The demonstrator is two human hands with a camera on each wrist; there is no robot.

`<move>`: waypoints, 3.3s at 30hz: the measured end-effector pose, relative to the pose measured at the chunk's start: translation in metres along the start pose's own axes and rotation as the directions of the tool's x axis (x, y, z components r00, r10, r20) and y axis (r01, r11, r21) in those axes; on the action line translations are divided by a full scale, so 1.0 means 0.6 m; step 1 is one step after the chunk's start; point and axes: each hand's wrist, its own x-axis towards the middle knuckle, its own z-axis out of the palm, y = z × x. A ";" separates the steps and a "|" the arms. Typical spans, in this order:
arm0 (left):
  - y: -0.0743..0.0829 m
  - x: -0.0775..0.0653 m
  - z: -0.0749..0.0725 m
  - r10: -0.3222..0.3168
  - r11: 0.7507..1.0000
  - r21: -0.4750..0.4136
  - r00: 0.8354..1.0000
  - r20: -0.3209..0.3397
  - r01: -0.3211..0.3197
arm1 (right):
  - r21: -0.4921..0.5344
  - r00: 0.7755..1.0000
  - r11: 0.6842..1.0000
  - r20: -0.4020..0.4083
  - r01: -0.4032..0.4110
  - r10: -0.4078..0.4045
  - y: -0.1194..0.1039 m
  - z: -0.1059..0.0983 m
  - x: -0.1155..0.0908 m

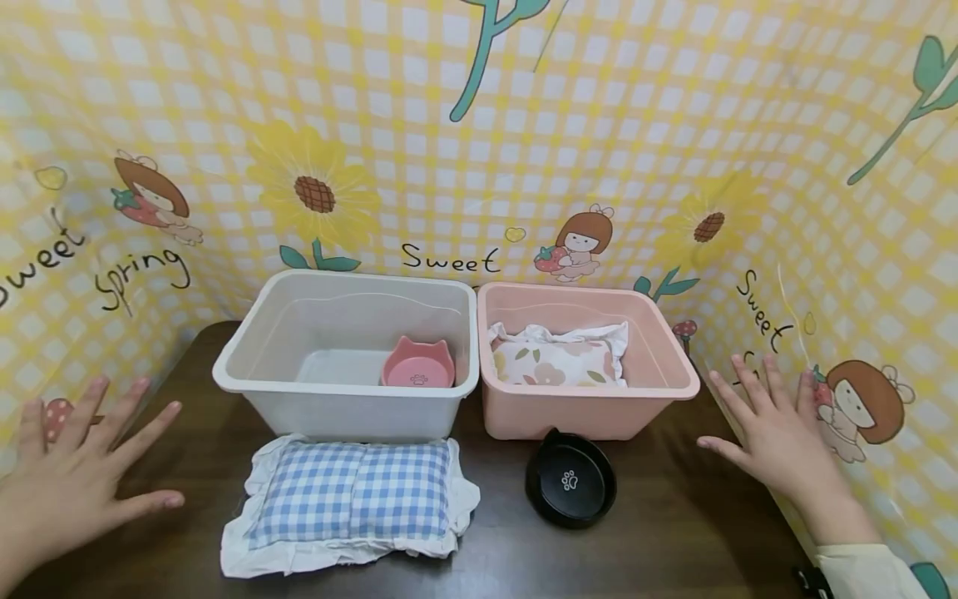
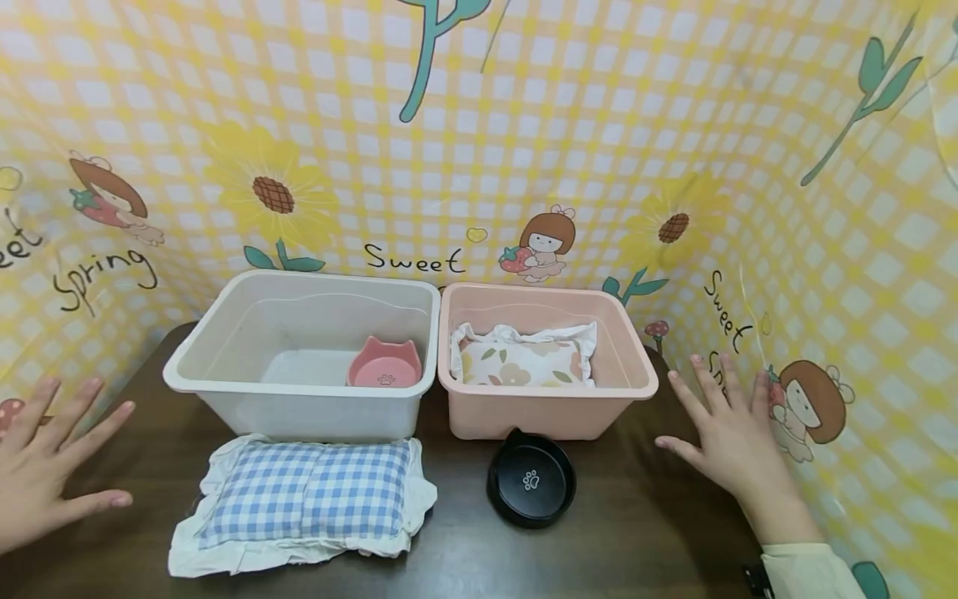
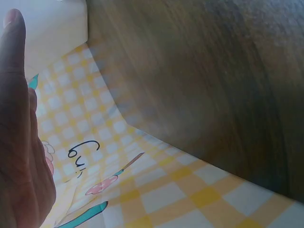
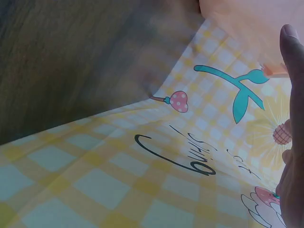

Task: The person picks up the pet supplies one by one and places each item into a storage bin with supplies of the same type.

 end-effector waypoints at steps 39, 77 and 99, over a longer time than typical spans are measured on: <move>0.051 -0.026 0.015 0.009 0.990 -0.141 0.999 0.031 -0.004 | 0.190 0.998 0.982 -0.067 -0.002 0.015 -0.005 -0.036 0.036; 0.144 -0.032 0.039 -0.050 0.658 -0.753 0.998 -0.031 0.009 | 0.706 0.993 0.704 -0.005 -0.078 0.116 -0.028 0.005 0.076; 0.182 -0.021 0.058 -0.015 0.700 -0.714 0.999 -0.038 -0.017 | 0.768 0.981 0.613 0.109 -0.186 0.161 -0.038 0.018 0.092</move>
